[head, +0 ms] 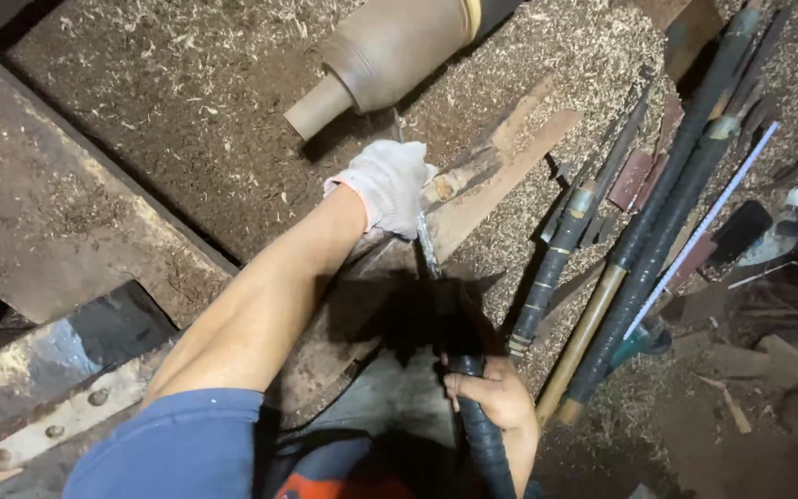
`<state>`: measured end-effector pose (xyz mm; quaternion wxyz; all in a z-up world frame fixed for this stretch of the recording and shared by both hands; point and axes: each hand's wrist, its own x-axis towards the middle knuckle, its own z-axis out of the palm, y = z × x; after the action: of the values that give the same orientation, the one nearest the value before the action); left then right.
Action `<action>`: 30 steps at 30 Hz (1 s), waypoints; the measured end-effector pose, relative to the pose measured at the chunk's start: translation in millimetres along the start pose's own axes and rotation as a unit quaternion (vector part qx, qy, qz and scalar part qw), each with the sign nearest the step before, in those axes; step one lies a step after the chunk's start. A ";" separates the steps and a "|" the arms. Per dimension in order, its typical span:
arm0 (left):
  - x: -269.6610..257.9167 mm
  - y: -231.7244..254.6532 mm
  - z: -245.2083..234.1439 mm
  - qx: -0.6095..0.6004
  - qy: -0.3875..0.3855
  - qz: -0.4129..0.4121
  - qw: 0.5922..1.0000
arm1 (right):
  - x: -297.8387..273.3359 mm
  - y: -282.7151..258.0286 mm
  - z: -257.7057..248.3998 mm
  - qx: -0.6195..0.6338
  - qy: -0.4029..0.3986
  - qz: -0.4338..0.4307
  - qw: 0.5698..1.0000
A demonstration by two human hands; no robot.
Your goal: Carve and shape a wooden object using a hand tool while the wood rotates on a lathe.
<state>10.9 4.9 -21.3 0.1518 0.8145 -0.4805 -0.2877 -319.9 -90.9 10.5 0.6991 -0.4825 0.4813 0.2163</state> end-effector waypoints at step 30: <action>-6.8 20.6 -11.3 0.015 -0.028 -0.126 0.992 | 32.8 -26.8 -61.6 -0.082 -0.190 -0.106 0.973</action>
<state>1.0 0.3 0.6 0.0888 0.8623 -0.3822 -0.3201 -313.5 -162.3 -10.3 0.7546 -0.5369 0.2662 0.2673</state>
